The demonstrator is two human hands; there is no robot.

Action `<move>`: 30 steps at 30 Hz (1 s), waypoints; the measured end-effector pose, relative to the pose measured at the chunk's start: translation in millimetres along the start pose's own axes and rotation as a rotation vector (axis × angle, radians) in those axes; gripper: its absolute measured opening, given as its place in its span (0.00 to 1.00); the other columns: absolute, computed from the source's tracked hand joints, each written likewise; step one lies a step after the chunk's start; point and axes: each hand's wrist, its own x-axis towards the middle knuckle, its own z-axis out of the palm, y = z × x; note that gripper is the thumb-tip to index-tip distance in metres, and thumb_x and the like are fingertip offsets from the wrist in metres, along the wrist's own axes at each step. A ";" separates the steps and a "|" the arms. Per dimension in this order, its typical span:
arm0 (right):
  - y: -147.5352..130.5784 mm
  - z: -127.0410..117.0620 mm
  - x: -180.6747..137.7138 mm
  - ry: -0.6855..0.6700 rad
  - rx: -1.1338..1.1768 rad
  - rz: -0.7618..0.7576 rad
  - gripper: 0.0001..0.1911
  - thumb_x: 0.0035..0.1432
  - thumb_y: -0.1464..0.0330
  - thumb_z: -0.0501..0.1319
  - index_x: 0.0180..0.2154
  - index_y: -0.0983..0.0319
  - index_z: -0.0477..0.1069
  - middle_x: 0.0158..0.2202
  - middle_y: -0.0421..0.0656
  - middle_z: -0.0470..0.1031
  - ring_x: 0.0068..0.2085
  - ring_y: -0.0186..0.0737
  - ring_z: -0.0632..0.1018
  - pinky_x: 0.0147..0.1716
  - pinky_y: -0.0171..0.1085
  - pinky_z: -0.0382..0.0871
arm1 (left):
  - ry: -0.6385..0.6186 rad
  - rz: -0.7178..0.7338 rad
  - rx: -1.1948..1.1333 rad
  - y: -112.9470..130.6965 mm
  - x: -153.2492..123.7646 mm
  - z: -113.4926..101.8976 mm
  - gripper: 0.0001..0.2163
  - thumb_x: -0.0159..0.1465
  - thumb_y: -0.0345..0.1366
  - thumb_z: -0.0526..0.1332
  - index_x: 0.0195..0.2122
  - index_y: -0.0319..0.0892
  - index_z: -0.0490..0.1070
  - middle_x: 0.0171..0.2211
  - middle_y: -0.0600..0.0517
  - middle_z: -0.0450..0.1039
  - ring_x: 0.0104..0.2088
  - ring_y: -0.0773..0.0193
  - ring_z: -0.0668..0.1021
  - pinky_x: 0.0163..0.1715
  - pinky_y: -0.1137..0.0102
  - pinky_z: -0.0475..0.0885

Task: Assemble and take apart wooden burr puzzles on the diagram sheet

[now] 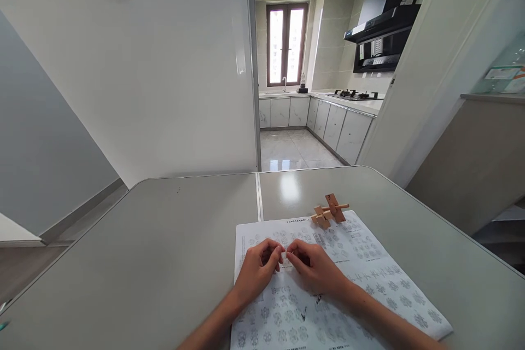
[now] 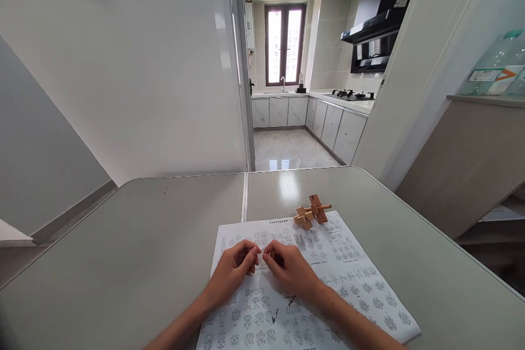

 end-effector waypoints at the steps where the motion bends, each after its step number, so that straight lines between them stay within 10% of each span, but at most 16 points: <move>1: -0.2 -0.1 0.2 0.003 -0.001 0.000 0.16 0.70 0.57 0.56 0.35 0.60 0.72 0.22 0.35 0.66 0.24 0.36 0.64 0.26 0.36 0.57 | 0.001 0.000 0.001 0.1 0.0 0.0 0.17 0.71 0.51 0.57 0.36 0.42 0.74 0.30 0.52 0.73 0.29 0.65 0.73 0.32 0.71 0.70; 22: 0.2 -5.4 1.8 0.042 0.027 -0.006 0.15 0.70 0.57 0.56 0.35 0.59 0.70 0.22 0.34 0.64 0.24 0.35 0.63 0.25 0.35 0.55 | 0.005 -0.001 0.020 0.9 0.8 0.7 0.17 0.71 0.51 0.57 0.36 0.42 0.74 0.30 0.53 0.74 0.28 0.66 0.74 0.32 0.71 0.70; 30: 10.2 -35.9 11.1 0.482 -0.011 -0.056 0.18 0.69 0.51 0.57 0.36 0.58 0.69 0.20 0.34 0.59 0.22 0.35 0.61 0.22 0.35 0.54 | 0.002 -0.022 0.014 -2.1 1.5 1.2 0.17 0.71 0.51 0.57 0.38 0.42 0.73 0.30 0.52 0.74 0.28 0.66 0.74 0.31 0.71 0.69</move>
